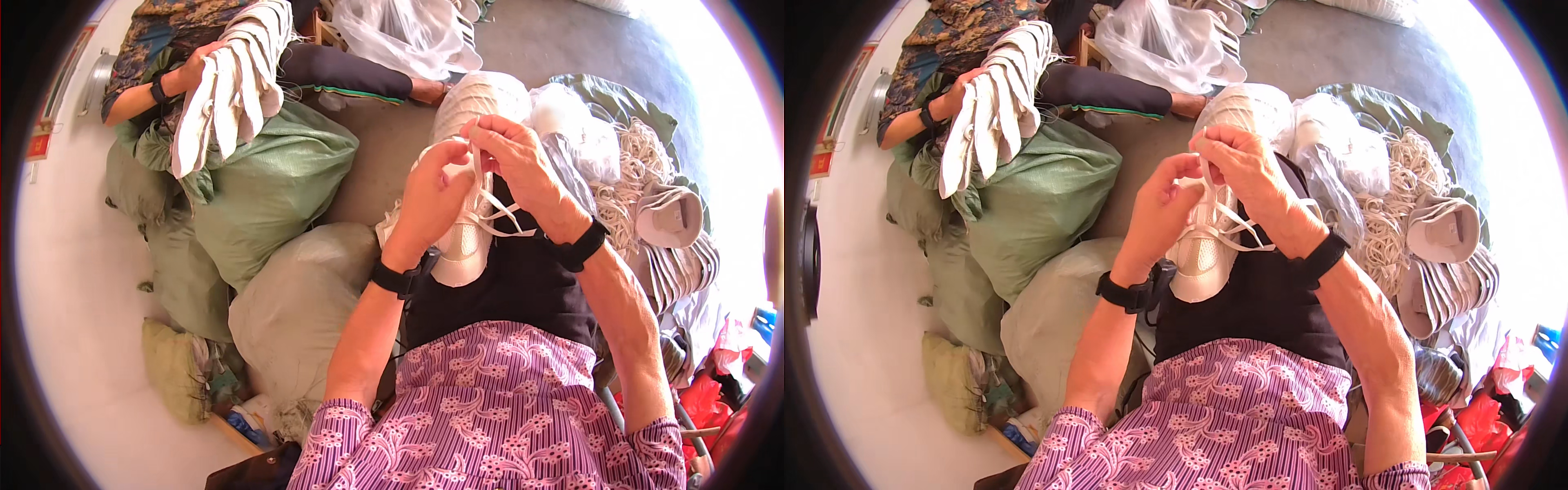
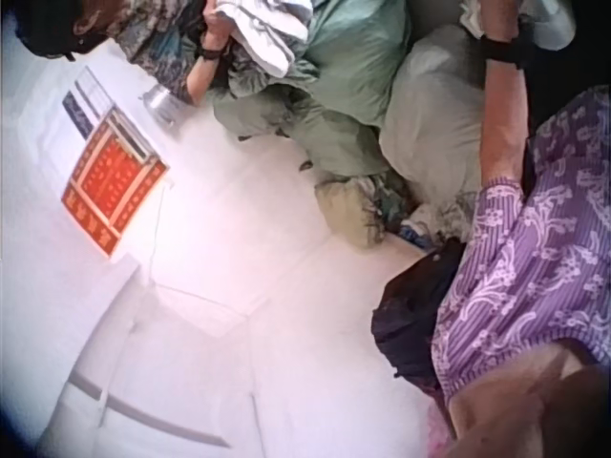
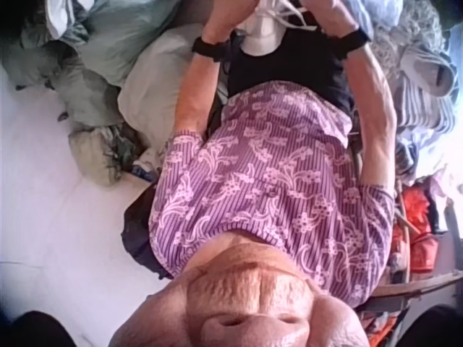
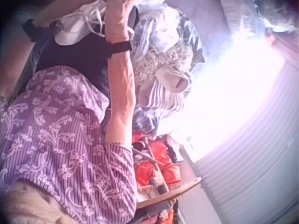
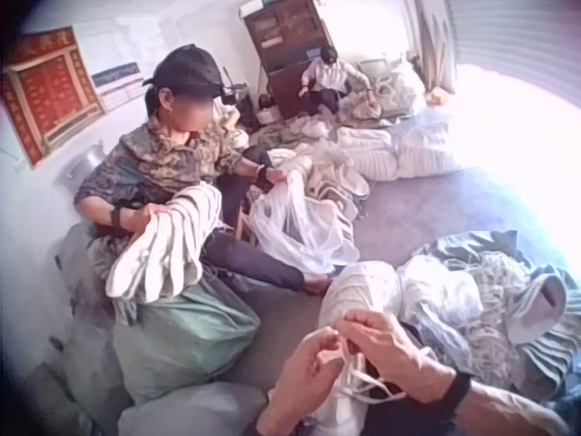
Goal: Lacing white athletic shoe components (tongues).
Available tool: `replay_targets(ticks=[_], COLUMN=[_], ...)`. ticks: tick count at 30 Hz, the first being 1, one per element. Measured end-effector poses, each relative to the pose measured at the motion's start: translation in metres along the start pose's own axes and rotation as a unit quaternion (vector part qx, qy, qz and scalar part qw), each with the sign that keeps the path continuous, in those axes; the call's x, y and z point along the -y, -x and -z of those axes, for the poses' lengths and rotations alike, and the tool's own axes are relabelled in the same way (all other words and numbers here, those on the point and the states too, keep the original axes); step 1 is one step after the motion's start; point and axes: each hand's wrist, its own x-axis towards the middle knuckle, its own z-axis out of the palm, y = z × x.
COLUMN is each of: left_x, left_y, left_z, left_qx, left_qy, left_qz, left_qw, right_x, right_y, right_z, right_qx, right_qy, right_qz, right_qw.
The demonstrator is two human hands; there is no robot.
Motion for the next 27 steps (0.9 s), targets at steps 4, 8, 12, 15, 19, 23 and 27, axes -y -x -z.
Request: replay_targets(ticks=[4,8,12,15,19,23,27], left_x=[0.010,0.012,0.006,-0.003,-0.016,-0.022,-0.021], left_y=[0.005,0.002,0.004,0.005,0.000,-0.002,0.000], left_z=[-0.004,-0.003,0.000,0.005,0.006,0.003,0.000], left_qx=[0.064,0.111,0.070,0.008,-0.025,-0.027,-0.050], left_qy=[-0.269,-0.310,-0.188,-0.001,0.067,0.034,0.065], left_qz=[-0.137,-0.121,-0.090,0.020,-0.009,-0.024,-0.038], left_qw=[0.951,0.936,0.975,1.000,0.997,0.999,0.996], right_x=[-0.001,0.003,0.007,0.005,0.004,0.008,0.012], right_y=[-0.001,0.000,0.001,0.002,0.003,0.006,0.006], right_z=[0.011,0.026,0.035,0.031,0.018,0.007,0.005], right_qx=[-0.032,-0.054,-0.079,-0.072,-0.001,0.041,-0.006], right_qy=[0.011,0.008,0.003,0.018,0.062,0.092,0.070], right_qz=[-0.001,-0.006,-0.011,-0.012,0.016,0.063,0.025], right_qw=[0.999,0.998,0.997,0.997,0.998,0.993,0.997])
